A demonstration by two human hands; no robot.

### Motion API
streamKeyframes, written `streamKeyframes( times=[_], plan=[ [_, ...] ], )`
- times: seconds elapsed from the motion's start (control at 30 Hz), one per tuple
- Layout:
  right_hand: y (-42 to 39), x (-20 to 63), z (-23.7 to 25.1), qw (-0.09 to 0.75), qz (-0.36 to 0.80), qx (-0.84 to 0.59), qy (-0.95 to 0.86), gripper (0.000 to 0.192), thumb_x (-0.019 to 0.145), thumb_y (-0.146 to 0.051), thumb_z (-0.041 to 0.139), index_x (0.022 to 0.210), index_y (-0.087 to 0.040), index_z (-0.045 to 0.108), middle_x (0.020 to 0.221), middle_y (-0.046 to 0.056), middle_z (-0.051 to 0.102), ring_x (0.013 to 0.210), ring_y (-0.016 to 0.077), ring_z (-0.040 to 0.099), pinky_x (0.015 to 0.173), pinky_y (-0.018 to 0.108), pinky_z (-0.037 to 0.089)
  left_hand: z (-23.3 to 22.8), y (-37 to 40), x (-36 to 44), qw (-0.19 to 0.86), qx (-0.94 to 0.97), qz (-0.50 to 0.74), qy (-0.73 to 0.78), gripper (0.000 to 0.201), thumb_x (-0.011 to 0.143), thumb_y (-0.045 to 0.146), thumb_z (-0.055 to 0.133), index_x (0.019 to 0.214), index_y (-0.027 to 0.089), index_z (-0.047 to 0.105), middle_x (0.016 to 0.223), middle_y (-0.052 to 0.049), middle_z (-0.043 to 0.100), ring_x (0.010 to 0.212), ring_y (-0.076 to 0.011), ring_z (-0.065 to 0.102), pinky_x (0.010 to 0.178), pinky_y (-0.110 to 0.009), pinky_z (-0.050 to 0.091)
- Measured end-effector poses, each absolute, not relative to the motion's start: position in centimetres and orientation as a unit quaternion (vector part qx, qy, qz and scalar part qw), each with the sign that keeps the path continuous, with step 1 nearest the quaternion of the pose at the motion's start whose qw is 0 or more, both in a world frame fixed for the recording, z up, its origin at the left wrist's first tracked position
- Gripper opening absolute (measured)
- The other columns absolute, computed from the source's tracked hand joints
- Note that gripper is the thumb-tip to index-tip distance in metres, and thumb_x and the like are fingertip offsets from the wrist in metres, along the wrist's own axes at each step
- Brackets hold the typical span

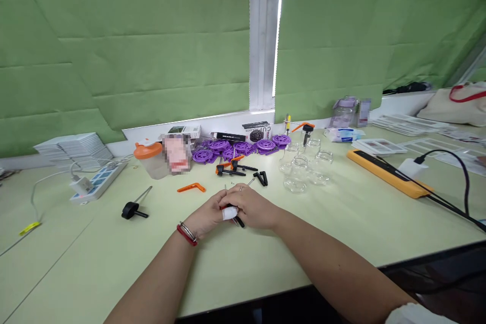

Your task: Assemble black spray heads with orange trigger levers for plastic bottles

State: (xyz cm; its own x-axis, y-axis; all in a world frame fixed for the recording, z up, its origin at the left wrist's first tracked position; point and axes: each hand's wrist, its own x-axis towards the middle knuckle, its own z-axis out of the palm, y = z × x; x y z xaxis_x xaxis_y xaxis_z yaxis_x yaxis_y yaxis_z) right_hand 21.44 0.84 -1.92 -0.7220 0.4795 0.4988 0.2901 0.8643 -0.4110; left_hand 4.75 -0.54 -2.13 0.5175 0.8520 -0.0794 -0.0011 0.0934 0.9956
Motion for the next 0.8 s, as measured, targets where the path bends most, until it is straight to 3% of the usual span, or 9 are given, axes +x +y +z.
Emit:
streamKeyframes(
  times=[0.2,0.43,0.57,0.8],
  plan=[
    [0.8,21.4,-2.1,0.271,0.095,-0.175,-0.942,0.031,0.073,-0.004,0.053,0.099,-0.018,0.063,0.092,0.005,0.068,0.093,0.0180,0.056,0.090,0.034,0.032,-2.5,-0.6,4.3,0.651,0.602,0.277,0.371,0.046,0.072,0.028,0.070,0.112,0.020,0.050,0.091,-0.005,0.061,0.067,-0.0152,0.060,0.063,-0.032,0.049],
    [1.0,21.3,-2.4,0.257,0.087,-0.192,-0.943,0.031,0.071,-0.011,0.064,0.101,-0.021,0.062,0.098,0.005,0.067,0.093,0.0185,0.055,0.094,0.036,0.030,-2.5,-0.6,4.7,0.690,0.564,0.301,0.338,0.042,0.069,0.024,0.071,0.108,0.022,0.054,0.107,-0.007,0.059,0.092,-0.0204,0.059,0.076,-0.036,0.050],
    [1.0,21.0,-2.4,0.261,0.085,-0.189,-0.943,0.031,0.073,-0.010,0.062,0.102,-0.020,0.062,0.098,0.006,0.067,0.093,0.0183,0.056,0.092,0.035,0.033,-2.6,-0.6,4.8,0.706,0.545,0.306,0.333,0.044,0.069,0.023,0.072,0.109,0.022,0.053,0.105,-0.007,0.059,0.088,-0.0201,0.060,0.073,-0.037,0.051],
    [2.8,23.0,-2.0,0.385,0.106,-0.209,-0.893,0.033,0.082,-0.008,0.043,0.109,-0.019,0.058,0.106,0.008,0.064,0.103,0.0189,0.053,0.093,0.035,0.038,-2.9,0.2,4.3,0.707,0.480,0.377,0.357,0.035,0.070,0.026,0.072,0.097,0.017,0.052,0.090,-0.006,0.060,0.076,-0.0181,0.063,0.068,-0.037,0.053]
  ],
)
